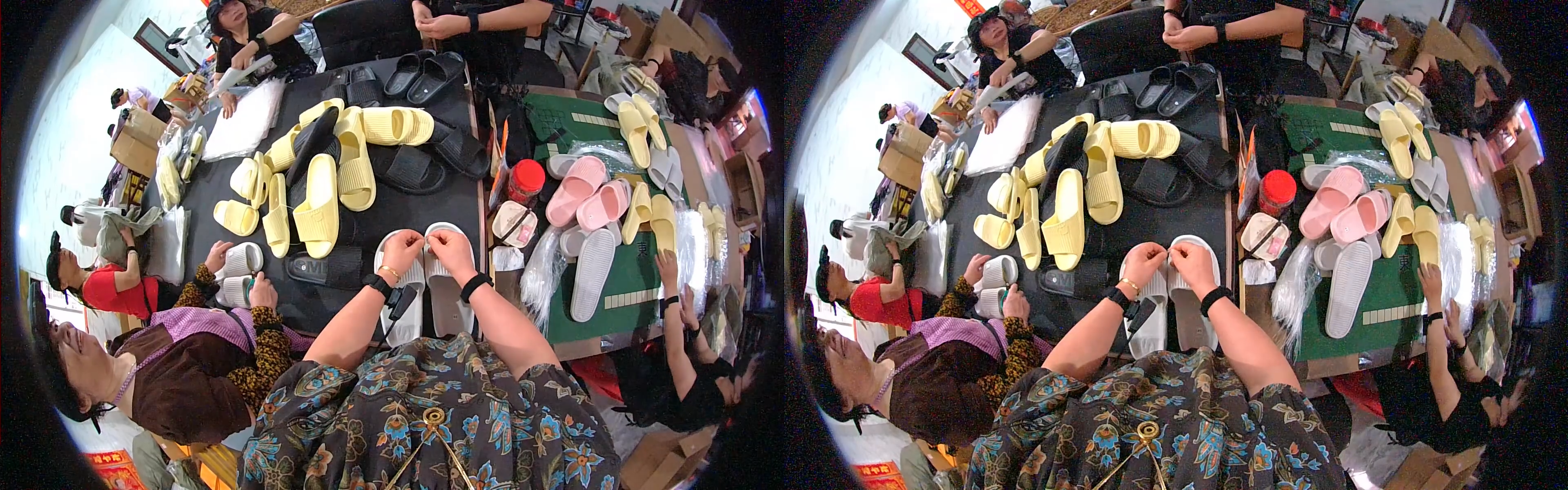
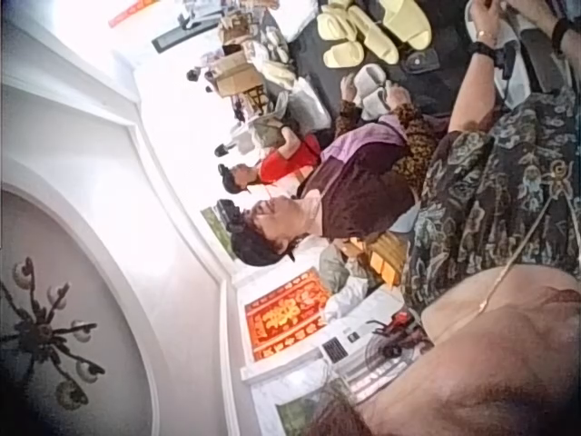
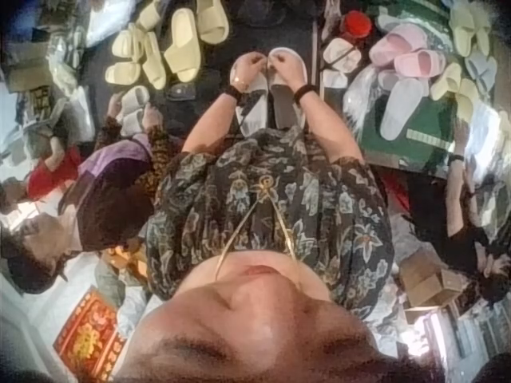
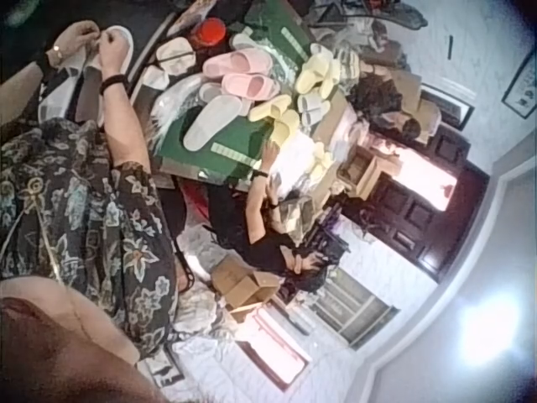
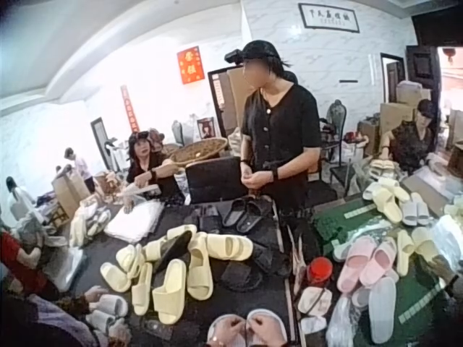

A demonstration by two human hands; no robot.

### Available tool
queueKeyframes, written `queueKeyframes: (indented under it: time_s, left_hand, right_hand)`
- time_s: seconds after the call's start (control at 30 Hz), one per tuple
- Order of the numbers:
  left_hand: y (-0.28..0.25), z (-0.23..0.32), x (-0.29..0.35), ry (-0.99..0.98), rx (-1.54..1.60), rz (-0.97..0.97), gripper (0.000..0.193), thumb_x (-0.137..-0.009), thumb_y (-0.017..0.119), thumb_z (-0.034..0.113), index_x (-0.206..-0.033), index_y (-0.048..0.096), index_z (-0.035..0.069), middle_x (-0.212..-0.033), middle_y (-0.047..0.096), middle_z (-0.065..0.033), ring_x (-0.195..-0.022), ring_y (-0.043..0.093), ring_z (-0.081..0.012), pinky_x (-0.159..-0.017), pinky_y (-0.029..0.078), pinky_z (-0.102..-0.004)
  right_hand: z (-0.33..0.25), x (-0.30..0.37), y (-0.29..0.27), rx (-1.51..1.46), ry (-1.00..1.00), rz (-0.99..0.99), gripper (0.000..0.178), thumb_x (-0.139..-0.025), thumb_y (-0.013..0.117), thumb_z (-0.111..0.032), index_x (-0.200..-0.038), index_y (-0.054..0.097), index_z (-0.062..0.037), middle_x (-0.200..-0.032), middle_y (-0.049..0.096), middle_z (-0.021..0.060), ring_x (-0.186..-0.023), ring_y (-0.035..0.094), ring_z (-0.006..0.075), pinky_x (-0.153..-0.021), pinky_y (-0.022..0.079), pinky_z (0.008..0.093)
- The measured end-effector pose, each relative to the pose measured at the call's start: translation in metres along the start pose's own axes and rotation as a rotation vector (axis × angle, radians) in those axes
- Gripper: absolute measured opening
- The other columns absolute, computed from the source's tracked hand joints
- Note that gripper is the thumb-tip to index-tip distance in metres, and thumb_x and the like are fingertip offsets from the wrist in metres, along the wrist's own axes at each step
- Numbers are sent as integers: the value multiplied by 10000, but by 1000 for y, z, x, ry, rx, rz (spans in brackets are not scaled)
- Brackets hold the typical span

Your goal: Inspecting and trimming loose threads from finished sandals at a shoe production table.

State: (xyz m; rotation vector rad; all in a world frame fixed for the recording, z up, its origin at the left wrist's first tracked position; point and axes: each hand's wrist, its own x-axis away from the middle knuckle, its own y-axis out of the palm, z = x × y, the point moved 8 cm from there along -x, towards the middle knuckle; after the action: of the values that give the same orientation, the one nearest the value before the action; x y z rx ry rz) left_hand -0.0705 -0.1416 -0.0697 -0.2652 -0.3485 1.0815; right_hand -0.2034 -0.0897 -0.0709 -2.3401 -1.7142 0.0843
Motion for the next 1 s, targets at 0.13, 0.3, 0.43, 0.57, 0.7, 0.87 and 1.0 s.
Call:
queueKeyframes:
  time_s: [0.13, 0.3, 0.43, 0.57, 0.7, 0.87, 1.0]
  left_hand:
    - [1, -3, -1, 73, -42, 19, 86, -809, 616, 82, -821, 641, 0, -670, 614, -29, -592, 552, -84, -536, 441, -242]
    - [-1, 0, 4, 104, -110, 64, 104, -801, 617, 97, -791, 637, -5, -669, 610, -47, -588, 549, -100, -534, 435, -253]
    - [6, 8, 3, 38, 15, 34, 118, -806, 629, 119, -803, 641, 2, -677, 614, -51, -604, 560, -108, -546, 440, -256]
    - [-2, 15, 9, 105, -63, 121, 123, -813, 634, 122, -855, 665, 11, -703, 625, -65, -610, 576, -121, -581, 471, -256]
    - [-40, 45, 28, 324, -387, 407, 249, -785, 637, 104, -1027, 641, 45, -991, 631, -120, -934, 582, -273, -832, 452, -369]
    - [-116, 31, 74, 226, -532, 681, 338, -717, 662, 82, -1044, 595, 25, -1036, 594, -155, -992, 525, -335, -886, 402, -406]
    - [-145, -19, 108, 21, -623, 858, 373, -709, 670, 101, -1051, 552, 12, -1033, 570, -177, -1017, 507, -346, -901, 386, -426]
  right_hand:
    - [3, -3, 3, 21, -12, -16, 194, -789, 584, -202, -787, 661, -24, -652, 635, 119, -594, 620, 226, -572, 465, 339]
    - [3, -2, 7, 54, -25, -45, 203, -777, 590, -215, -740, 651, -26, -639, 621, 132, -586, 614, 254, -563, 461, 356]
    - [-4, 2, 7, 332, -146, -25, 171, -757, 584, -190, -728, 667, -43, -669, 623, 163, -630, 611, 318, -585, 465, 397]
    - [-5, 1, 11, 247, -89, -75, 168, -759, 586, -185, -761, 677, -44, -671, 613, 177, -644, 608, 340, -604, 473, 414]
    - [-21, 8, -22, 189, -229, 106, 393, -776, 613, -180, -1149, 581, -61, -1076, 591, 173, -982, 573, 327, -825, 465, 385]
    - [-19, 32, -54, 428, -349, -13, 696, -691, 714, -297, -1269, 450, -15, -1222, 498, 185, -1166, 437, 357, -1012, 336, 425]
    - [-17, 69, -55, 731, -297, -83, 755, -675, 712, -235, -1338, 386, -79, -1267, 453, 211, -1145, 440, 397, -1008, 344, 427]
